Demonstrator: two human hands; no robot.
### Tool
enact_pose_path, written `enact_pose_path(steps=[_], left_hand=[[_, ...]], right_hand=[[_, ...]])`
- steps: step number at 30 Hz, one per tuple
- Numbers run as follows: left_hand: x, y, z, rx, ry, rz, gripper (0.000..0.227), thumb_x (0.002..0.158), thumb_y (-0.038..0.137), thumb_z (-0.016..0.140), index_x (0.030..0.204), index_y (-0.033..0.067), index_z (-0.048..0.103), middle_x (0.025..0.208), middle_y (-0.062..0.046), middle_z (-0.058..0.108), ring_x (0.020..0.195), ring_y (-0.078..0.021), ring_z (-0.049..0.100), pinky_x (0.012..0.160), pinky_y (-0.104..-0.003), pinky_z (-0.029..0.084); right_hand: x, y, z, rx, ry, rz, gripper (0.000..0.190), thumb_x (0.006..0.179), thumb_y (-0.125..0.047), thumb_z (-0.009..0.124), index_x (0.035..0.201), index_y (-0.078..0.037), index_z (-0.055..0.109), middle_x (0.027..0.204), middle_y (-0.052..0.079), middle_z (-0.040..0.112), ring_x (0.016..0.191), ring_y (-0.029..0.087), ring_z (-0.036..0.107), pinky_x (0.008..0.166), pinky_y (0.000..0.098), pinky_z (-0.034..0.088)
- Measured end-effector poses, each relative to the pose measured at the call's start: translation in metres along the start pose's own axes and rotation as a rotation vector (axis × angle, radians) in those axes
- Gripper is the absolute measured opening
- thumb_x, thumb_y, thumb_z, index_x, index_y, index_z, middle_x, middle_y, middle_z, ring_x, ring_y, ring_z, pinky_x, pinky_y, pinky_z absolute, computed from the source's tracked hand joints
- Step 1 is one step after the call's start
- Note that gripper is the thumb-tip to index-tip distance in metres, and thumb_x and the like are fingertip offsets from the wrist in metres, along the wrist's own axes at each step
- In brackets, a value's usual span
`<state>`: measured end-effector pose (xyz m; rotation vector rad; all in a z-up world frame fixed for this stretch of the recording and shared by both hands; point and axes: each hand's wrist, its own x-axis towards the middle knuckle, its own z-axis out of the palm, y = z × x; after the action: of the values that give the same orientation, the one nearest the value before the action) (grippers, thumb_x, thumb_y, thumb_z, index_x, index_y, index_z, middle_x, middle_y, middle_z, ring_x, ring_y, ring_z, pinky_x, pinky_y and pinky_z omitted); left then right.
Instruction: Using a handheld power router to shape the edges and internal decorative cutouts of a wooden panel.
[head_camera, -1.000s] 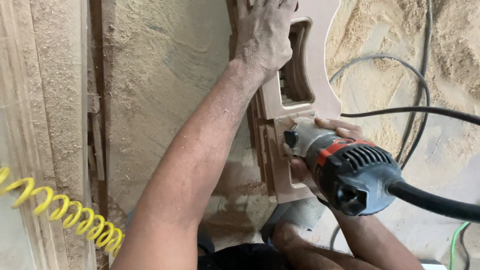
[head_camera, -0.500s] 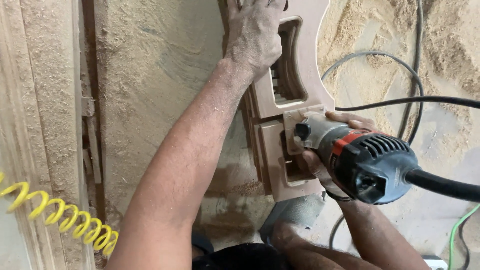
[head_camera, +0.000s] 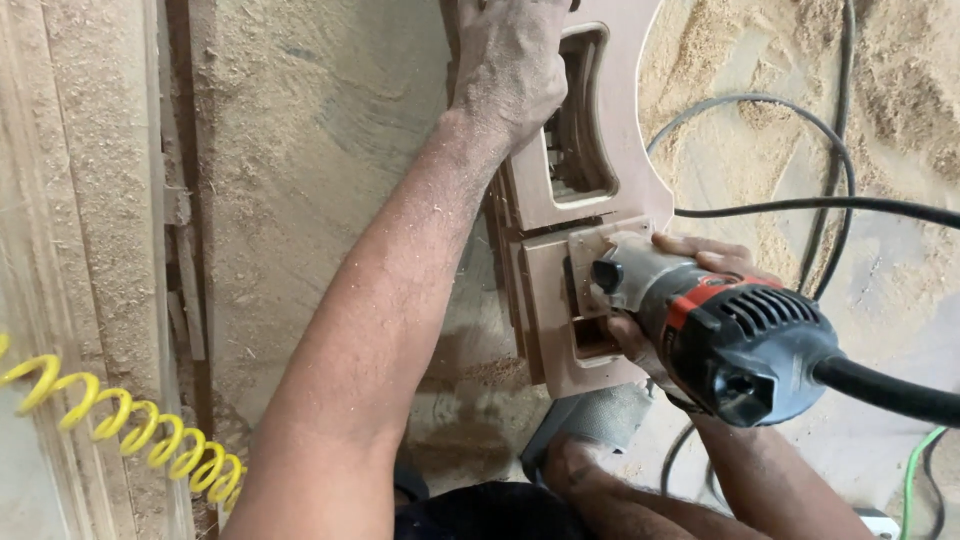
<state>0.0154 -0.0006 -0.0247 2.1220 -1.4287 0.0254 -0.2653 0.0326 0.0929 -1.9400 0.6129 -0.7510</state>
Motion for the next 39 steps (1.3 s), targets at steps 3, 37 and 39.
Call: enact_pose_path(steps=[3,37,39], left_hand=[[-0.004,-0.016,0.041,0.110,-0.052,-0.052,0.018,0.067,0.012,0.063,0.080,0.0200,0.053,0.064,-0.002,0.056,0.060,-0.0254,0.056,0.070,-0.044,0.043],[-0.018,-0.026,0.039,0.611,-0.421,0.479,0.035,0.051,-0.010,0.061,0.079,0.0096,0.060,0.100,-0.014,0.054,0.085,-0.0297,0.053,0.056,-0.039,0.043],[-0.021,-0.029,0.048,0.481,-0.456,0.347,0.033,0.059,-0.018,0.061,0.084,0.0044,0.059,0.094,-0.016,0.055,0.072,-0.0313,0.056,0.037,-0.038,0.048]], right_hand=[[-0.005,0.005,-0.002,-0.047,0.003,-0.095,0.076,0.078,-0.023,0.089,0.137,-0.010,0.044,0.130,0.018,0.061,0.122,0.028,0.067,0.112,0.0381,0.058],[-0.089,0.006,-0.031,0.072,-0.029,-0.007,0.076,0.076,-0.034,0.085,0.135,-0.016,0.040,0.126,0.015,0.060,0.123,0.026,0.065,0.116,0.0386,0.055],[-0.089,0.006,-0.031,0.061,-0.017,-0.011,0.077,0.076,-0.035,0.085,0.135,-0.017,0.040,0.127,0.015,0.061,0.123,0.025,0.065,0.117,0.0395,0.054]])
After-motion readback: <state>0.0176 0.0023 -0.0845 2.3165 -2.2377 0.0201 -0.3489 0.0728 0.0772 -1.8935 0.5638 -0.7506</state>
